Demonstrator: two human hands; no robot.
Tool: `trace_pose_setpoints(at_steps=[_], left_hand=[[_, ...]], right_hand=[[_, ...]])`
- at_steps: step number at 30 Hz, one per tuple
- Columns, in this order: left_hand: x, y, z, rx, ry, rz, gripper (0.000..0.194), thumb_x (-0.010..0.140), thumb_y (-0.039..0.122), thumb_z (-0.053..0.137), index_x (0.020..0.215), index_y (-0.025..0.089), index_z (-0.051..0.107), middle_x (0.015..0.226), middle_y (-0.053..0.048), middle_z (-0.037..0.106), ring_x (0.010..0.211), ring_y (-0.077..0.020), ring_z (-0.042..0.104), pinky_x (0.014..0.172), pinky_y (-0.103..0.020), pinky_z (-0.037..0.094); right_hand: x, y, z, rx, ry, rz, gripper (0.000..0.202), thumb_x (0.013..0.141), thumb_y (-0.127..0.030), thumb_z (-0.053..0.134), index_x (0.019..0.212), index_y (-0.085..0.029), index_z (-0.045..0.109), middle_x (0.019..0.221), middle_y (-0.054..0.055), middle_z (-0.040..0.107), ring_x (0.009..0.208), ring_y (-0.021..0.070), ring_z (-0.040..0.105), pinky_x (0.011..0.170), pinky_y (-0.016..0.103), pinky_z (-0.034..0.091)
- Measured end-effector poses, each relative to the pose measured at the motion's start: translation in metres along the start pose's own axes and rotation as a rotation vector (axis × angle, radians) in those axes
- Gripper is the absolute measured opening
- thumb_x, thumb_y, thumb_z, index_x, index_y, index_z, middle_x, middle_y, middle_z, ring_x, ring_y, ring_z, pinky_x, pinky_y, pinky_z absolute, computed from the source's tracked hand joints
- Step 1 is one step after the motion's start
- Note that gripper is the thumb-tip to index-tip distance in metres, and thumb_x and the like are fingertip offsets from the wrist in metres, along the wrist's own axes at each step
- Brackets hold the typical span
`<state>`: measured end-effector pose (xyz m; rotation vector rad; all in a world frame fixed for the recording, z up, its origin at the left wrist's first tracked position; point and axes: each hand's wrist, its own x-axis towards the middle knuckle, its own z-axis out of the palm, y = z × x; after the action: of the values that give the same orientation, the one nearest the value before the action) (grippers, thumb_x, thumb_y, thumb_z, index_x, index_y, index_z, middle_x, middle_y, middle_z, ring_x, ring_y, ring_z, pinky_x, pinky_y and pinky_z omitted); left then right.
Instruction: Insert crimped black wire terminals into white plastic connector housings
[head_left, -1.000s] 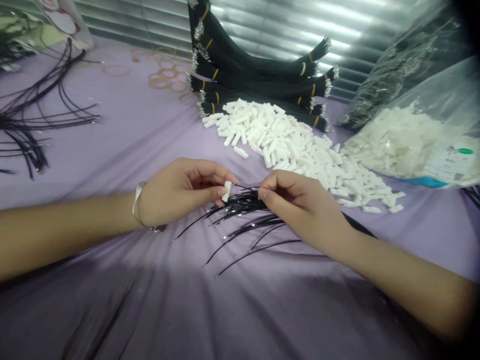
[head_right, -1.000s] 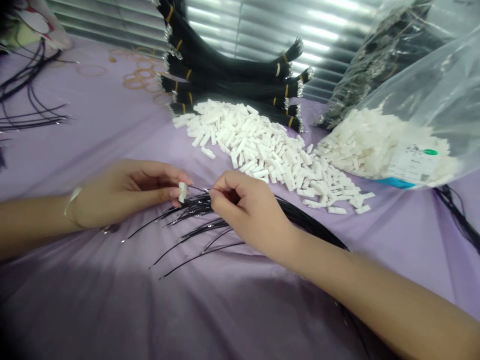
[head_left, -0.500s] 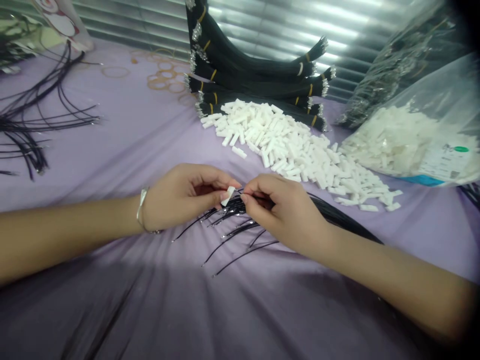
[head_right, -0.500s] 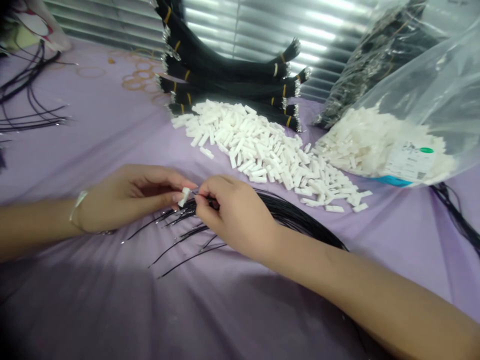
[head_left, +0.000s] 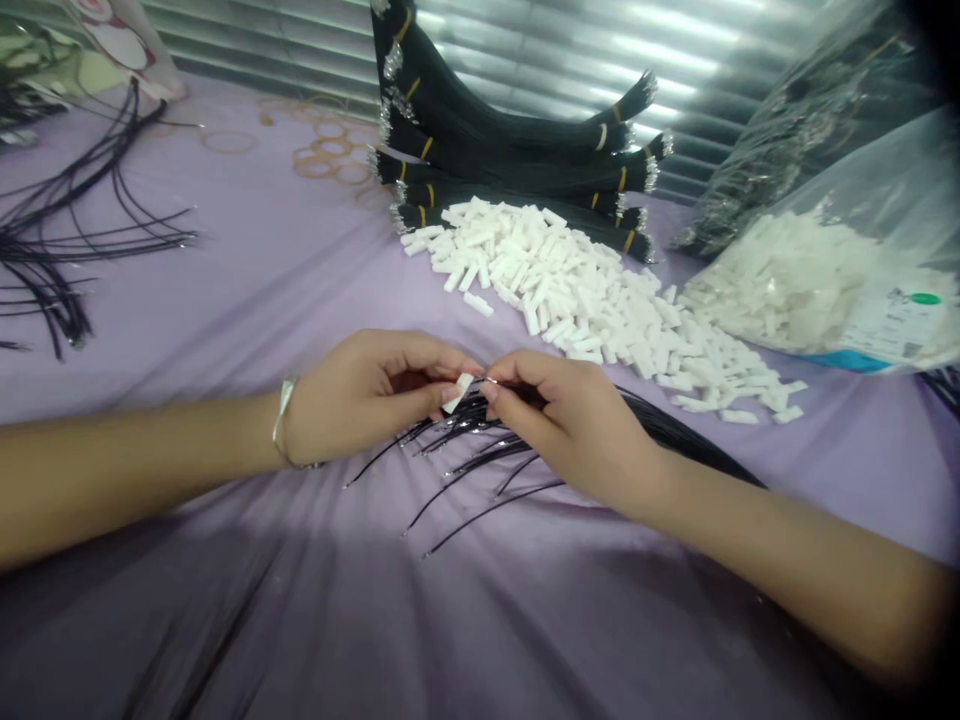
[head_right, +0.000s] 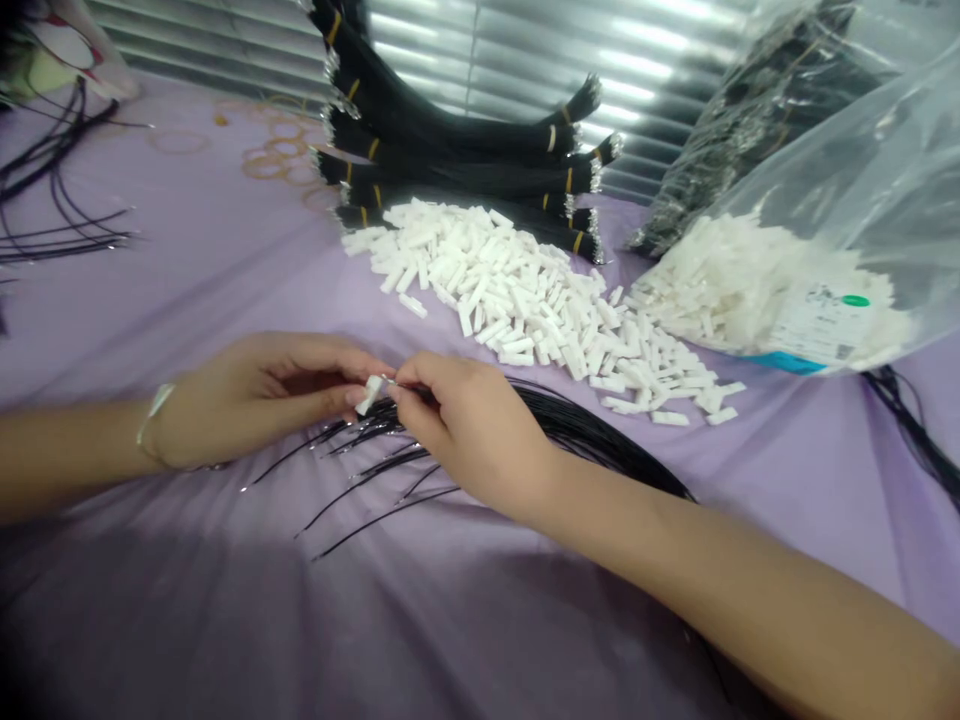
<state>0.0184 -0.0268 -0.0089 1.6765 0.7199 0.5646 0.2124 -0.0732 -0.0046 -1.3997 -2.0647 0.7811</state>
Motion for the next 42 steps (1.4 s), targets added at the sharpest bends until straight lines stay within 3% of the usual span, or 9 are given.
trace_pose_setpoints(at_steps=[4, 12, 17, 21, 32, 42], left_hand=[[0.001, -0.001, -0.002, -0.098, 0.002, -0.048, 0.024, 0.082, 0.015, 0.058, 0.104, 0.007, 0.063, 0.090, -0.008, 0.067, 0.076, -0.0097, 0.061, 0.067, -0.016, 0.051], [0.005, -0.001, -0.006, -0.273, 0.063, -0.122, 0.021, 0.078, 0.014, 0.063, 0.098, 0.010, 0.063, 0.075, -0.001, 0.064, 0.065, -0.0056, 0.059, 0.062, -0.013, 0.051], [0.005, 0.000, -0.006, -0.264, 0.011, -0.114, 0.020, 0.080, 0.012, 0.061, 0.099, 0.008, 0.062, 0.080, -0.003, 0.064, 0.069, -0.0059, 0.059, 0.064, -0.013, 0.052], [0.007, 0.002, -0.006, -0.285, 0.026, -0.134, 0.018, 0.079, 0.011, 0.061, 0.097, 0.008, 0.063, 0.079, -0.001, 0.063, 0.066, -0.0048, 0.058, 0.060, -0.013, 0.053], [0.004, 0.000, -0.008, -0.302, 0.002, -0.135, 0.016, 0.077, 0.009, 0.064, 0.092, 0.013, 0.067, 0.078, 0.002, 0.067, 0.066, -0.0025, 0.060, 0.061, -0.007, 0.051], [0.005, 0.005, -0.005, -0.224, 0.003, -0.172, 0.016, 0.076, 0.007, 0.064, 0.090, 0.009, 0.067, 0.079, -0.001, 0.068, 0.065, -0.0041, 0.060, 0.061, -0.009, 0.051]], right_hand=[[0.000, 0.001, -0.006, 0.088, 0.025, 0.001, 0.015, 0.088, -0.022, 0.050, 0.080, -0.016, 0.061, 0.074, -0.002, 0.063, 0.068, 0.0070, 0.056, 0.060, 0.018, 0.040], [-0.003, -0.002, -0.015, 0.037, 0.087, -0.289, 0.017, 0.088, -0.019, 0.053, 0.099, -0.016, 0.066, 0.085, 0.001, 0.065, 0.077, 0.0072, 0.058, 0.071, 0.019, 0.044], [-0.006, 0.003, -0.008, 0.083, -0.007, -0.145, 0.017, 0.092, -0.027, 0.045, 0.098, -0.017, 0.056, 0.085, 0.001, 0.059, 0.073, 0.0083, 0.053, 0.065, 0.020, 0.043], [-0.006, 0.008, -0.004, 0.186, 0.054, -0.045, 0.009, 0.093, -0.024, 0.040, 0.088, -0.016, 0.042, 0.074, -0.001, 0.044, 0.064, 0.0075, 0.040, 0.059, 0.020, 0.039], [0.000, 0.006, -0.005, 0.205, 0.080, 0.086, 0.012, 0.082, -0.024, 0.059, 0.079, -0.016, 0.067, 0.068, -0.002, 0.061, 0.060, 0.0056, 0.051, 0.054, 0.018, 0.038], [0.001, 0.001, -0.004, 0.156, 0.081, 0.105, 0.012, 0.079, -0.022, 0.059, 0.072, -0.015, 0.066, 0.063, -0.003, 0.063, 0.054, 0.0047, 0.050, 0.047, 0.016, 0.036]])
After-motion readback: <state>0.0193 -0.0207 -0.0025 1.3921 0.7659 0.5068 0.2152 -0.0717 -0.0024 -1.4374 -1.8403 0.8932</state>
